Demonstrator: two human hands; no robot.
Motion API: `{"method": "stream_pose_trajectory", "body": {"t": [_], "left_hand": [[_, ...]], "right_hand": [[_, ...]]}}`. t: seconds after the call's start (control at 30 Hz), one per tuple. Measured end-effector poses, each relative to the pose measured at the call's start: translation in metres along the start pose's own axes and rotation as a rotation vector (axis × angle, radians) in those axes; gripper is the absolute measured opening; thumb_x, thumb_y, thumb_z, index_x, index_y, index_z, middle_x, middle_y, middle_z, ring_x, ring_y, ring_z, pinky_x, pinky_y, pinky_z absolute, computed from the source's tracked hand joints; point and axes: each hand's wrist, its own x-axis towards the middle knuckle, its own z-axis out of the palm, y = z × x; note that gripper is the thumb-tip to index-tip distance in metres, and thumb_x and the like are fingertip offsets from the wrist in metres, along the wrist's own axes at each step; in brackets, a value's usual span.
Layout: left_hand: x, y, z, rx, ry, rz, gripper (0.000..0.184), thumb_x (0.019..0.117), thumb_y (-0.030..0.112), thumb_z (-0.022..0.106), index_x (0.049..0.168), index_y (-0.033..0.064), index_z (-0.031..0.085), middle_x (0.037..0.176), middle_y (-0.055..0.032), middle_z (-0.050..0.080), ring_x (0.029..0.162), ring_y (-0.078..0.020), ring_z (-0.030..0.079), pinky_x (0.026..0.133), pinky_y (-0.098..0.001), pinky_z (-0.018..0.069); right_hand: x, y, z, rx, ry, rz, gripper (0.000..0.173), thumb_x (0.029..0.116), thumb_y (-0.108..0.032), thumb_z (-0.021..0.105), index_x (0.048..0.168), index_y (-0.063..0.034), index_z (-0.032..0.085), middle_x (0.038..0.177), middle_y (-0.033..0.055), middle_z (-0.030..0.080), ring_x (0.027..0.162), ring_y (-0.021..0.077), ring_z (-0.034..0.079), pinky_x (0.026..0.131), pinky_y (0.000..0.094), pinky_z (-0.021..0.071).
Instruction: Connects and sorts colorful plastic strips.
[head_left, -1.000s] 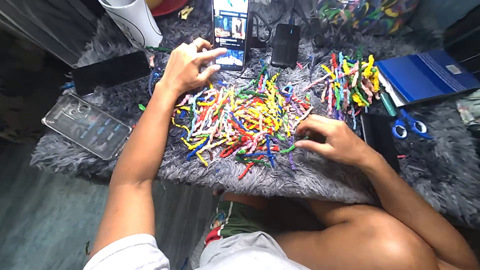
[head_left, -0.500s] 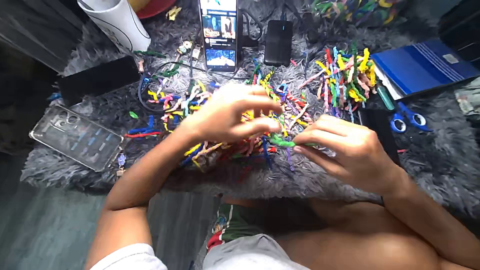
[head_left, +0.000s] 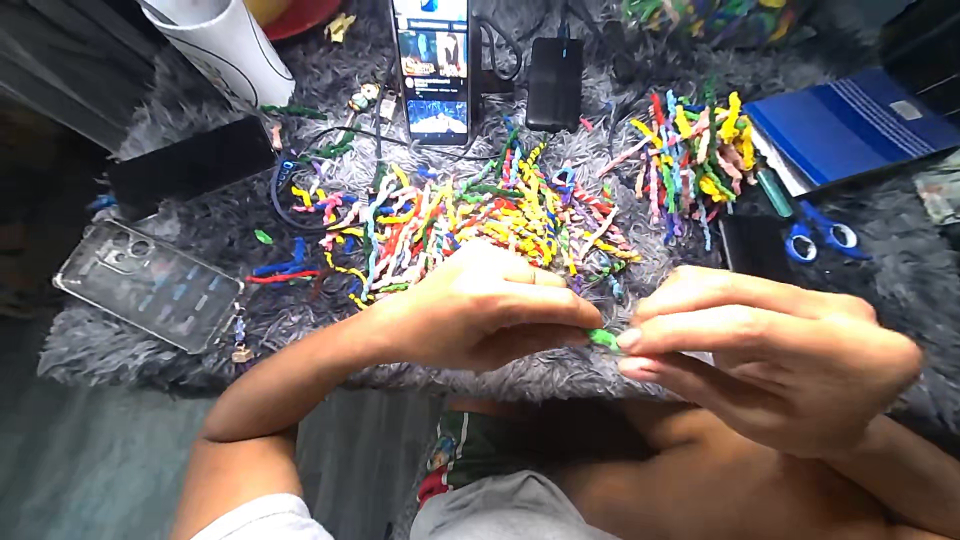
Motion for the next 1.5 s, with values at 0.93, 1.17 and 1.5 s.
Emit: {"method": "stream_pose_trajectory", "body": {"t": [0.93,1.17,1.5], "left_hand": [[0.001,-0.042,-0.026,-0.066,-0.12,-0.329,0.029,0.1059,0.016,0.051,0.119,-0.0053,0.066,0.103,-0.0057,0.072,0.093,-0.003,0.068,0.086,-0.0216,0.0572],[-0.012,-0.073,-0.077,0.928,-0.052,-0.599,0.038,0.1021,0.026,0.059,0.133,0.0045,0.065,0.143,-0.0294,0.053,0.134,-0.0519,0.046,0.104,-0.0662,0.0367],[-0.031,-0.096,-0.098,0.977,-0.021,-0.964,0.07,0.1004,0.032,0.065,0.162,0.0229,0.034,0.155,-0.0337,0.036,0.138,-0.058,0.036,0.102,-0.0715,0.0323]], "right_hand": [[0.001,0.043,-0.015,0.038,0.223,0.163,0.011,0.098,-0.006,0.066,0.106,-0.0051,0.074,0.102,-0.0065,0.074,0.084,0.0009,0.071,0.075,0.0192,0.0618],[-0.011,0.083,-0.051,-0.767,0.475,0.059,0.017,0.0994,-0.006,0.067,0.112,0.0023,0.076,0.107,0.0184,0.074,0.098,0.0181,0.072,0.088,0.0264,0.0562],[-0.007,0.067,-0.028,-0.838,-0.014,0.309,0.041,0.1013,-0.014,0.061,0.14,0.0002,0.06,0.134,0.0282,0.059,0.118,0.0452,0.061,0.096,0.0562,0.0508]]}}
